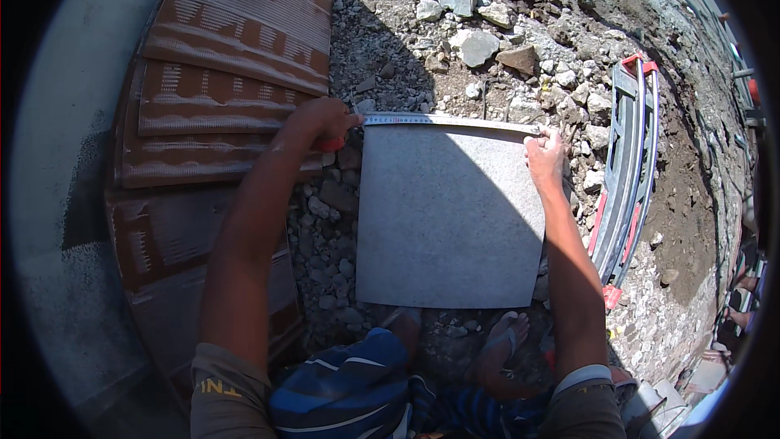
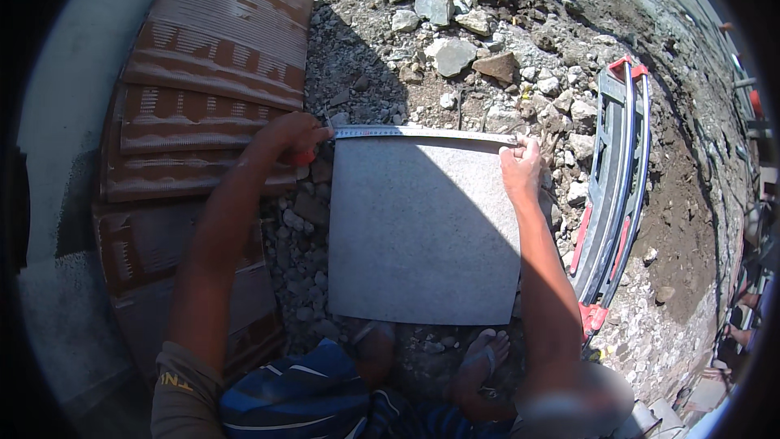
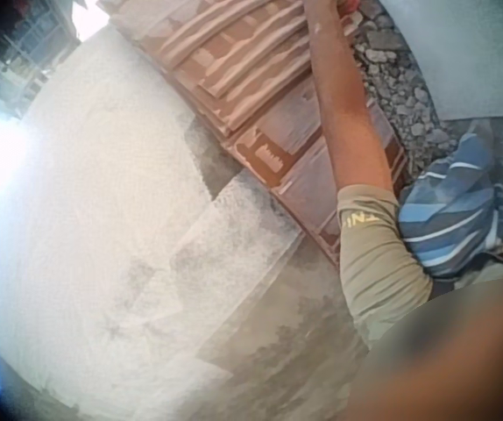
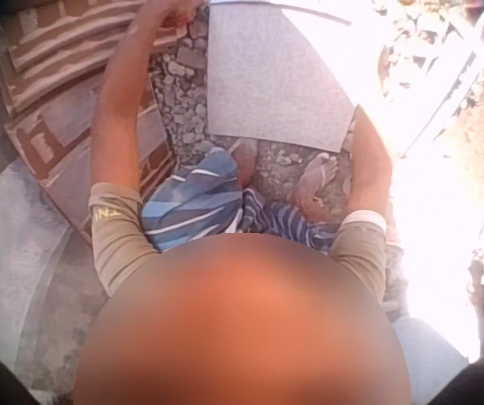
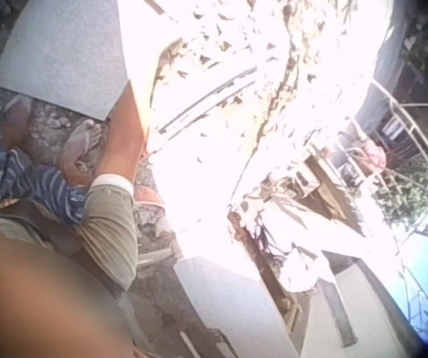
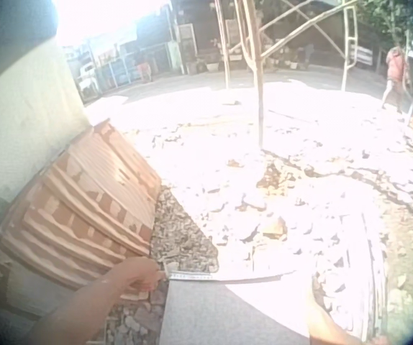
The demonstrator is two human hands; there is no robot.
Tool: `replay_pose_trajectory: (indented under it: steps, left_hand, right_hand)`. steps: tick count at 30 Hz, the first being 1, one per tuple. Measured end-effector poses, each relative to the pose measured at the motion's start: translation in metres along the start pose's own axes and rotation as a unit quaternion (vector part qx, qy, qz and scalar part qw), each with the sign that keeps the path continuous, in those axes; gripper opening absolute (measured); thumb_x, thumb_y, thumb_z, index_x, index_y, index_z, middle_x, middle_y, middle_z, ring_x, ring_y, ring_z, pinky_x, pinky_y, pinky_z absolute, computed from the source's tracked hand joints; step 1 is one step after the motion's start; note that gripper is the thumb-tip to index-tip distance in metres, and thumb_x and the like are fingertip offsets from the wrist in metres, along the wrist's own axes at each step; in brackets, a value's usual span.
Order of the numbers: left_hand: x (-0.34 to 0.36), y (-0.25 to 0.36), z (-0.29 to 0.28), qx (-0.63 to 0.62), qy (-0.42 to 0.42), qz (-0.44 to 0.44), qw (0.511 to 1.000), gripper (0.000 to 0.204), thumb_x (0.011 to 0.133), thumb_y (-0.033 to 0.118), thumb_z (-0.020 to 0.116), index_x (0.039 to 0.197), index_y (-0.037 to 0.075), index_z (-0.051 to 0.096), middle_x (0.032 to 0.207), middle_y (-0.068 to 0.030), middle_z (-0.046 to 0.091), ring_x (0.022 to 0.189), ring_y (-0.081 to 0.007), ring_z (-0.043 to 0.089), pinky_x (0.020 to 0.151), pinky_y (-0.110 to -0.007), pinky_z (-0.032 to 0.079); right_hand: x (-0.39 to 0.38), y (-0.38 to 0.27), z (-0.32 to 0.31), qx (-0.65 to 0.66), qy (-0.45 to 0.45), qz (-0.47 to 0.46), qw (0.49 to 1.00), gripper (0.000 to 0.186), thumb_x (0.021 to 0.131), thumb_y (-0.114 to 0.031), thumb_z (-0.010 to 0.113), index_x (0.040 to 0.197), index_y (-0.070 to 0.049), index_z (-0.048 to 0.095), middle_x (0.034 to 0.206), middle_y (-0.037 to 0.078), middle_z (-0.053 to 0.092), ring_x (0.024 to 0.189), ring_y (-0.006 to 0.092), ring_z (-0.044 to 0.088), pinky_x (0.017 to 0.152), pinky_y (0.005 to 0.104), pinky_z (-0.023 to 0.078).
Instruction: Measuring and cutting floor tiles at a construction site.
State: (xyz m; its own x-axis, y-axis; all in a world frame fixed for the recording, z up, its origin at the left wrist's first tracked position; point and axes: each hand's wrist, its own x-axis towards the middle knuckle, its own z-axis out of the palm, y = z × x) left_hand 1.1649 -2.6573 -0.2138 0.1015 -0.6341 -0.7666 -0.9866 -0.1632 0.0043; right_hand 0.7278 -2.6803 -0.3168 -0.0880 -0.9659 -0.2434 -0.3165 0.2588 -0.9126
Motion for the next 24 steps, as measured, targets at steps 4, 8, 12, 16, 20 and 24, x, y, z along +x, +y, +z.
replay_pose_trajectory:
  steps: [4, 8, 12, 16, 20, 24]
  left_hand:
    - [0.000, 0.003, -0.002, 0.006, 0.002, 0.006, 1.000, 0.066, 0.099, 0.060, 0.043, 0.102, 0.003, 0.075, 0.107, -0.0214, 0.071, 0.103, -0.0385, 0.067, 0.088, -0.047, 0.051]
    - [0.008, 0.001, 0.000, 0.020, -0.002, -0.008, 1.000, 0.066, 0.098, 0.061, 0.044, 0.104, 0.002, 0.074, 0.109, -0.0221, 0.070, 0.105, -0.0391, 0.066, 0.089, -0.047, 0.051]
    - [0.014, -0.002, 0.004, -0.001, 0.000, -0.017, 1.000, 0.065, 0.097, 0.060, 0.046, 0.108, 0.002, 0.073, 0.113, -0.0223, 0.069, 0.107, -0.0385, 0.066, 0.090, -0.047, 0.051]
    - [0.020, -0.006, 0.007, -0.046, -0.003, -0.032, 0.998, 0.060, 0.097, 0.055, 0.049, 0.111, 0.002, 0.072, 0.118, -0.0224, 0.068, 0.109, -0.0385, 0.065, 0.092, -0.047, 0.049]
    - [0.021, -0.007, 0.005, -0.086, -0.004, -0.037, 0.996, 0.054, 0.095, 0.052, 0.054, 0.110, 0.003, 0.073, 0.116, -0.0222, 0.069, 0.108, -0.0376, 0.065, 0.092, -0.047, 0.049]
    - [0.024, -0.007, 0.004, -0.108, -0.015, -0.059, 0.992, 0.053, 0.093, 0.052, 0.057, 0.111, 0.004, 0.073, 0.116, -0.0210, 0.069, 0.105, -0.0362, 0.066, 0.091, -0.046, 0.049]
  right_hand:
    - [-0.008, -0.007, 0.005, -0.103, 0.042, 0.012, 0.994, 0.019, 0.089, -0.015, 0.060, 0.102, -0.001, 0.061, 0.086, 0.014, 0.069, 0.073, 0.0201, 0.066, 0.065, 0.0353, 0.051]
    - [-0.010, -0.006, 0.013, -0.205, 0.077, -0.090, 0.972, 0.018, 0.090, -0.017, 0.061, 0.101, -0.002, 0.061, 0.091, 0.018, 0.069, 0.085, 0.0347, 0.068, 0.078, 0.0435, 0.052]
    - [-0.014, -0.008, 0.019, -0.217, 0.122, -0.119, 0.961, 0.017, 0.090, -0.013, 0.058, 0.103, -0.003, 0.062, 0.100, 0.020, 0.067, 0.093, 0.0366, 0.066, 0.081, 0.0448, 0.051]
    - [-0.014, -0.005, 0.021, -0.230, 0.147, -0.218, 0.937, 0.018, 0.089, -0.009, 0.057, 0.106, -0.004, 0.062, 0.103, 0.020, 0.066, 0.097, 0.0388, 0.064, 0.084, 0.0457, 0.050]
    - [-0.017, -0.005, 0.024, -0.238, 0.160, -0.218, 0.933, 0.019, 0.089, -0.008, 0.057, 0.106, -0.003, 0.063, 0.103, 0.020, 0.066, 0.098, 0.0387, 0.063, 0.085, 0.0453, 0.050]
    - [-0.018, 0.000, 0.028, -0.221, 0.178, -0.197, 0.938, 0.019, 0.089, -0.008, 0.056, 0.106, -0.003, 0.063, 0.103, 0.019, 0.066, 0.098, 0.0378, 0.062, 0.086, 0.0444, 0.049]
